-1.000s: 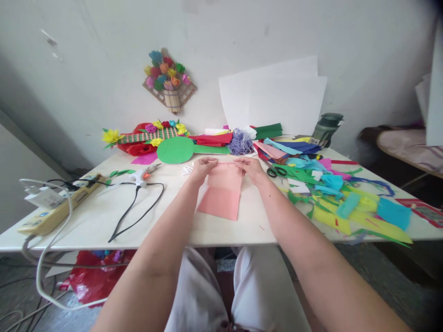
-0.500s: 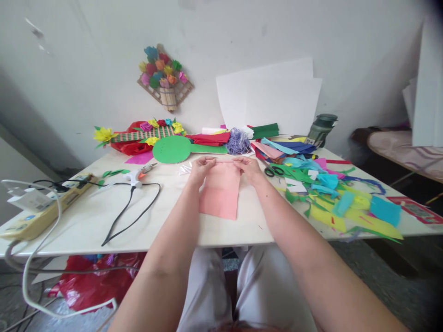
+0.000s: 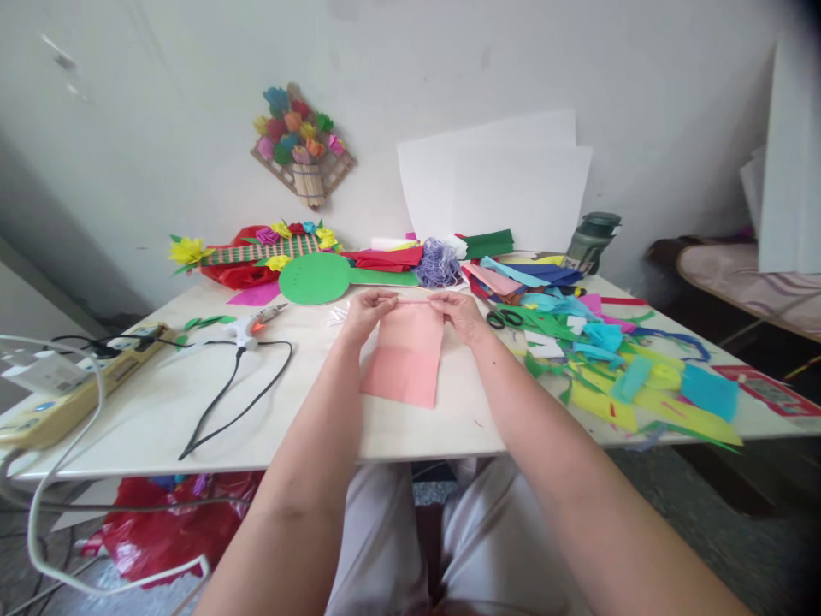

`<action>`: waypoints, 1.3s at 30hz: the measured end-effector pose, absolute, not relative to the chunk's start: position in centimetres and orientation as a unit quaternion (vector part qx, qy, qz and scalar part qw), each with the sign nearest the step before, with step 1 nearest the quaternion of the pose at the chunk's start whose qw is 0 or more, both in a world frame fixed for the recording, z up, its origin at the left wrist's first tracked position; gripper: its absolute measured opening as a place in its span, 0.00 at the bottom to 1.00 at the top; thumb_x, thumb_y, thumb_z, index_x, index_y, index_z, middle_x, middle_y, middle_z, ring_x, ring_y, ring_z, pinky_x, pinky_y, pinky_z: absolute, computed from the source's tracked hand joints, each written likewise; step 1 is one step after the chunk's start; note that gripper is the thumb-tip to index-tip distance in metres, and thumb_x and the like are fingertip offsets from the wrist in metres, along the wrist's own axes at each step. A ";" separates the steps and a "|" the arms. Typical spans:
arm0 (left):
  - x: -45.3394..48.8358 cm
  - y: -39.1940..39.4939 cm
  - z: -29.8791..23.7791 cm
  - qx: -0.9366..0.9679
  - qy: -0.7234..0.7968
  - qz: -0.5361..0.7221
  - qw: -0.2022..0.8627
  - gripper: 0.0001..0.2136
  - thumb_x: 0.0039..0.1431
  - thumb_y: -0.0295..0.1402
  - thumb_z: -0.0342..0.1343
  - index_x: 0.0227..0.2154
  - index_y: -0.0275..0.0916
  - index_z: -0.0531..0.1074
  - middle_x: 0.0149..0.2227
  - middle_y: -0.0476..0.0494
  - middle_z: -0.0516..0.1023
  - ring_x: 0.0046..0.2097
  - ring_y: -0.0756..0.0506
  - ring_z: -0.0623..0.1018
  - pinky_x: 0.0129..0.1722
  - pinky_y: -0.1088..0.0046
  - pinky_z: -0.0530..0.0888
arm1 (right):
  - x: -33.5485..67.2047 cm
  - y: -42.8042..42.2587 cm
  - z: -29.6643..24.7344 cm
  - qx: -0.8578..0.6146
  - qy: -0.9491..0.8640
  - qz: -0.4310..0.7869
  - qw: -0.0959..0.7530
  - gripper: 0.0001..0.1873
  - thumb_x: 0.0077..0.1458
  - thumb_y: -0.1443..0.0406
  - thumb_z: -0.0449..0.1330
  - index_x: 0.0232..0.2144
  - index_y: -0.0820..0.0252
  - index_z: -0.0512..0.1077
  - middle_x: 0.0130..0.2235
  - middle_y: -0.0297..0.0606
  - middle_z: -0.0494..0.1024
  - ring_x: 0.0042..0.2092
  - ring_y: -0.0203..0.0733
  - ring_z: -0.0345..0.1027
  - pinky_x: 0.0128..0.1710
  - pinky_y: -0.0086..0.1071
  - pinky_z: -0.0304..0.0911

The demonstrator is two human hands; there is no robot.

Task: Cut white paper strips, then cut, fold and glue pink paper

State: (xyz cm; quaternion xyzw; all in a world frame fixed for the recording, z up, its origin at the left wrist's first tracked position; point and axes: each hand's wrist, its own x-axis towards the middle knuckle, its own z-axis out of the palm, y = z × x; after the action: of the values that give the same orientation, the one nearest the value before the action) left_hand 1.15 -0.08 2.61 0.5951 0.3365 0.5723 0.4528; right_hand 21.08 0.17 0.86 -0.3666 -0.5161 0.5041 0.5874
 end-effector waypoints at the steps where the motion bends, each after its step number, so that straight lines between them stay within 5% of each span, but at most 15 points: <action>1: 1.1 -0.2 2.7 0.598 0.340 0.569 0.451 0.17 0.36 0.39 0.65 0.30 0.34 0.76 0.25 0.47 0.77 0.27 0.51 0.73 0.30 0.76 0.67 | 21.1 0.1 0.9 -0.364 -0.516 0.507 0.587 0.13 0.31 0.63 0.66 0.25 0.61 0.75 0.21 0.29 0.70 0.21 0.30 0.58 0.22 0.27 0.52; 14: 0.3 -0.1 2.8 0.619 0.368 0.542 0.433 0.18 0.37 0.40 0.64 0.31 0.34 0.77 0.23 0.47 0.75 0.23 0.53 0.68 0.23 0.77 0.63 | 20.9 -0.2 1.2 -0.359 -0.509 0.515 0.589 0.13 0.30 0.64 0.66 0.25 0.61 0.75 0.20 0.28 0.70 0.21 0.28 0.56 0.23 0.27 0.52; 39: 0.2 -0.1 3.1 0.656 0.379 0.538 0.370 0.19 0.36 0.42 0.65 0.31 0.34 0.78 0.30 0.41 0.79 0.31 0.46 0.75 0.33 0.71 0.70 | 20.6 -0.7 1.6 -0.358 -0.488 0.526 0.597 0.15 0.28 0.64 0.66 0.25 0.60 0.72 0.23 0.29 0.72 0.22 0.28 0.57 0.24 0.26 0.52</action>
State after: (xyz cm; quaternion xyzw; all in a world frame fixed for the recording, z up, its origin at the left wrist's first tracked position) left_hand 0.23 -0.15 3.05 0.6558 0.3794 0.5375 0.3703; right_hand 20.59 -0.72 1.58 -0.3585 -0.4877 0.5262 0.5973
